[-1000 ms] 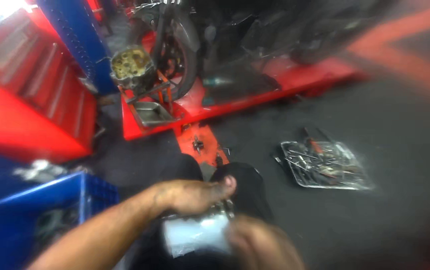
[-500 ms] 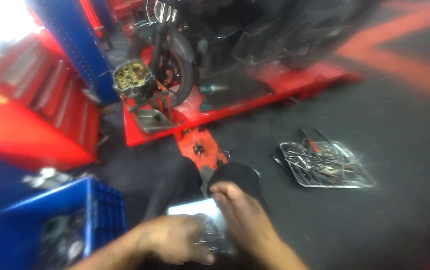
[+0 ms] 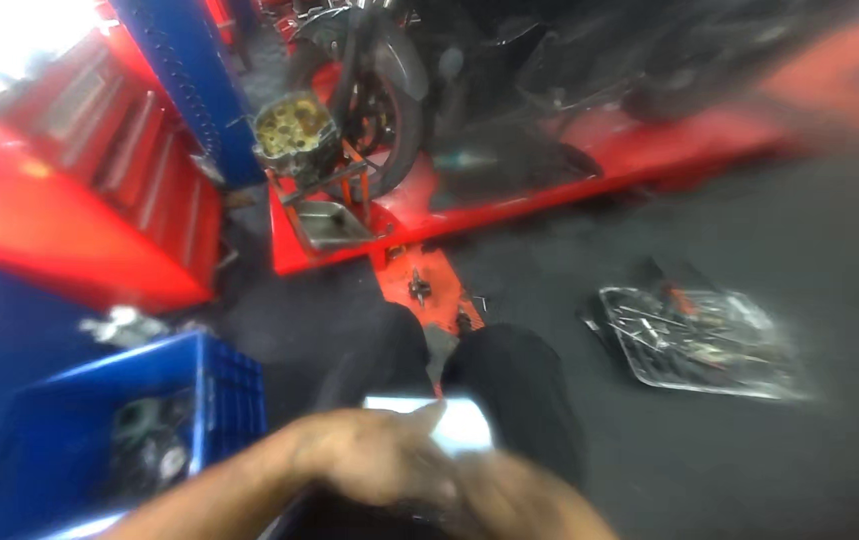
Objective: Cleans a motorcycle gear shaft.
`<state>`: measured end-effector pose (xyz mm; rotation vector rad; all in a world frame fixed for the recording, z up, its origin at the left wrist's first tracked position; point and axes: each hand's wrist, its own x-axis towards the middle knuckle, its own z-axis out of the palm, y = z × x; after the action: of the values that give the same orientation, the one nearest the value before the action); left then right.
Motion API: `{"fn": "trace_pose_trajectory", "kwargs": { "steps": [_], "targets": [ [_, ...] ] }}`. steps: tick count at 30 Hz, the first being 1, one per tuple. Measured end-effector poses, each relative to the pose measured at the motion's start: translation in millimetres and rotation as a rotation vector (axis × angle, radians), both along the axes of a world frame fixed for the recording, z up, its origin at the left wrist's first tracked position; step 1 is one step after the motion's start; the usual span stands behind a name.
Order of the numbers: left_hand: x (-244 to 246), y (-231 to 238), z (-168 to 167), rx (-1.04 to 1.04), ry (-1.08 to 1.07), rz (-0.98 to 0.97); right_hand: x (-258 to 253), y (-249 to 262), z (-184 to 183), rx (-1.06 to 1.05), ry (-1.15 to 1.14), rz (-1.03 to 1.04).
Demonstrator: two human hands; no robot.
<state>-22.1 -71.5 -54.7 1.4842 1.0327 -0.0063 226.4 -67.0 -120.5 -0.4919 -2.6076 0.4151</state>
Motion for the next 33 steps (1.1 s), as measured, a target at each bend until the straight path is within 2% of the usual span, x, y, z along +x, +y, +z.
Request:
{"fn": "trace_pose_trajectory", "kwargs": {
  "steps": [4,9,12,14,17,19,21,22,23,25,27,29,30,31,33],
  "targets": [
    [-20.6,-25.4,13.0,0.412,0.286,0.048,0.6,7.2,-3.4,-0.04,0.016,-0.027],
    [-22.6,-52.1,-12.6,0.888,0.22,0.226,-1.8,15.1,-7.2,-0.005,0.036,-0.043],
    [-22.2,-52.7,-12.7,0.978,0.196,0.254,-0.1,18.2,-4.0,0.026,0.029,-0.044],
    [-19.3,-49.1,-7.0,0.891,0.225,0.307,0.6,21.4,1.3,0.001,0.031,-0.031],
    [-11.8,-39.5,-4.8,0.852,0.425,0.314,0.6,25.1,6.9,-0.159,0.033,-0.012],
    [-6.7,-38.0,-8.5,1.096,0.523,0.334,0.1,26.6,9.1,-0.322,0.032,0.0],
    [-1.9,-39.7,-8.1,1.382,0.423,0.33,0.6,28.0,13.5,-0.497,0.054,0.004],
    [2.6,-43.1,-3.7,1.415,0.351,0.263,0.7,29.1,15.9,-0.588,0.069,0.0],
    [9.1,-47.6,0.7,1.37,0.326,0.162,0.7,30.4,18.2,-0.688,0.077,-0.008],
    [21.8,-54.0,-2.4,1.229,0.405,-0.006,-0.5,35.0,23.6,-0.924,0.037,-0.032],
    [28.7,-51.5,-15.6,1.263,0.513,-0.047,-3.4,40.0,28.0,-1.237,-0.027,-0.03],
    [29.8,-50.1,-24.7,1.327,0.548,-0.027,-7.1,37.5,24.9,-1.489,0.004,-0.009],
    [29.5,-51.5,-25.3,1.29,0.544,-0.02,-7.0,35.7,23.7,-1.501,-0.022,0.011],
    [29.7,-52.5,-22.0,1.183,0.54,-0.019,-5.1,34.9,24.1,-1.4,-0.076,0.024],
    [30.6,-46.4,-5.1,0.715,0.484,-0.027,2.0,29.5,33.1,-1.039,-0.149,0.044]
  ]
}}
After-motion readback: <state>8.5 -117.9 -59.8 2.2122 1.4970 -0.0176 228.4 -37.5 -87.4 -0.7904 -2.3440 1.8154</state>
